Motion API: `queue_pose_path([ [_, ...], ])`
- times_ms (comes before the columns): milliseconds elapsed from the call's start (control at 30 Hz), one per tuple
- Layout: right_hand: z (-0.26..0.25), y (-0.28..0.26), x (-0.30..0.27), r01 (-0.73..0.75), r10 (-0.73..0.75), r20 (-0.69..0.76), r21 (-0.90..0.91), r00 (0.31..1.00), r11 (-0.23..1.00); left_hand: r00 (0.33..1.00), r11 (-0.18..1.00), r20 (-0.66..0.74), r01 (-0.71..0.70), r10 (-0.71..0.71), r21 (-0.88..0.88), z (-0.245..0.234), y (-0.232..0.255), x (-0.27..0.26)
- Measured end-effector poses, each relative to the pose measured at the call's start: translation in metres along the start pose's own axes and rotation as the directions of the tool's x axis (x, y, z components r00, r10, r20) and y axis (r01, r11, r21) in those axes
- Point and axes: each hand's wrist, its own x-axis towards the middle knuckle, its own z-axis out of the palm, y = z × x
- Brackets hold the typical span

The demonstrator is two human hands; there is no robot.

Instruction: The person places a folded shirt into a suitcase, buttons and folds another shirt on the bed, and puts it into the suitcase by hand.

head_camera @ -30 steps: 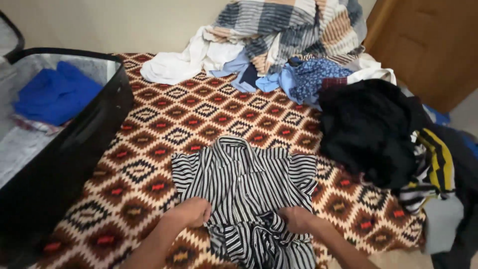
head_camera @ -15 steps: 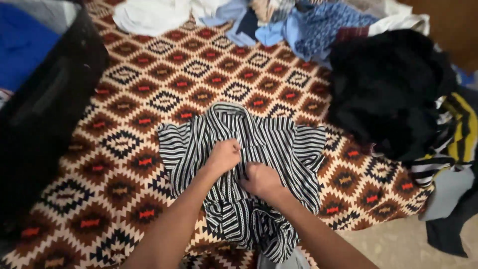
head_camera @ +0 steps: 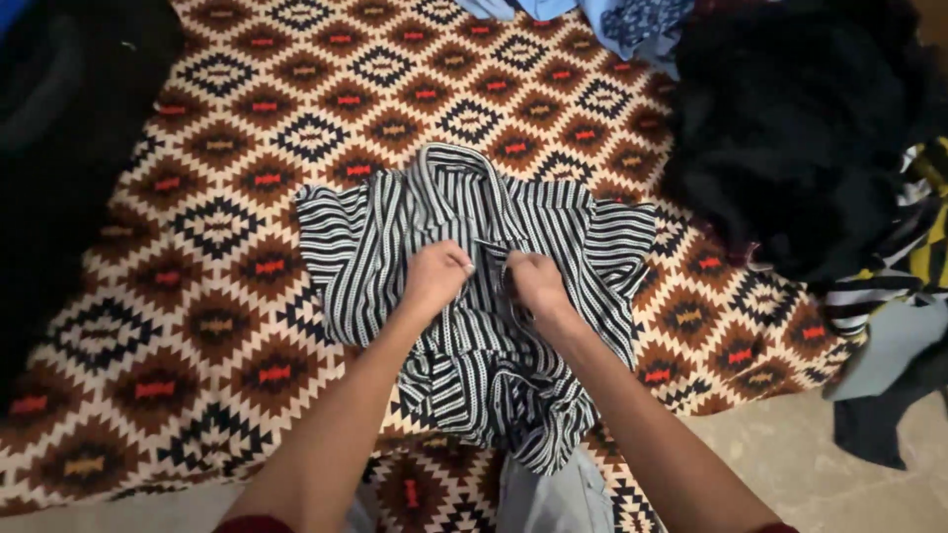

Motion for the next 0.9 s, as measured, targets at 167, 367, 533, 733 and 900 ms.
queue_pose_path([
  [167,0.034,-0.001,-0.025,0.322,-0.331,-0.006,-0.217,0.944,0.922,0.995,0.993,0.006,0.103,-0.103,-0.062,0.008,-0.016,-0.012],
  [367,0.036,-0.002,-0.049,0.230,-0.231,-0.012,-0.060,0.973,0.971,0.954,0.951,0.069,0.298,-0.293,-0.085,0.005,0.005,-0.020],
  [533,0.034,-0.002,-0.053,0.269,-0.269,-0.024,0.005,0.963,0.963,0.969,0.965,0.006,0.248,-0.248,-0.091,0.006,0.018,-0.023],
  [733,0.034,-0.002,-0.053,0.146,-0.144,-0.034,0.073,0.989,0.987,0.963,0.959,0.044,0.267,-0.264,-0.095,0.003,0.021,-0.021],
  [900,0.038,-0.002,-0.053,0.229,-0.226,-0.048,0.078,0.973,0.970,0.962,0.949,0.101,0.267,-0.253,-0.167,0.002,0.015,-0.019],
])
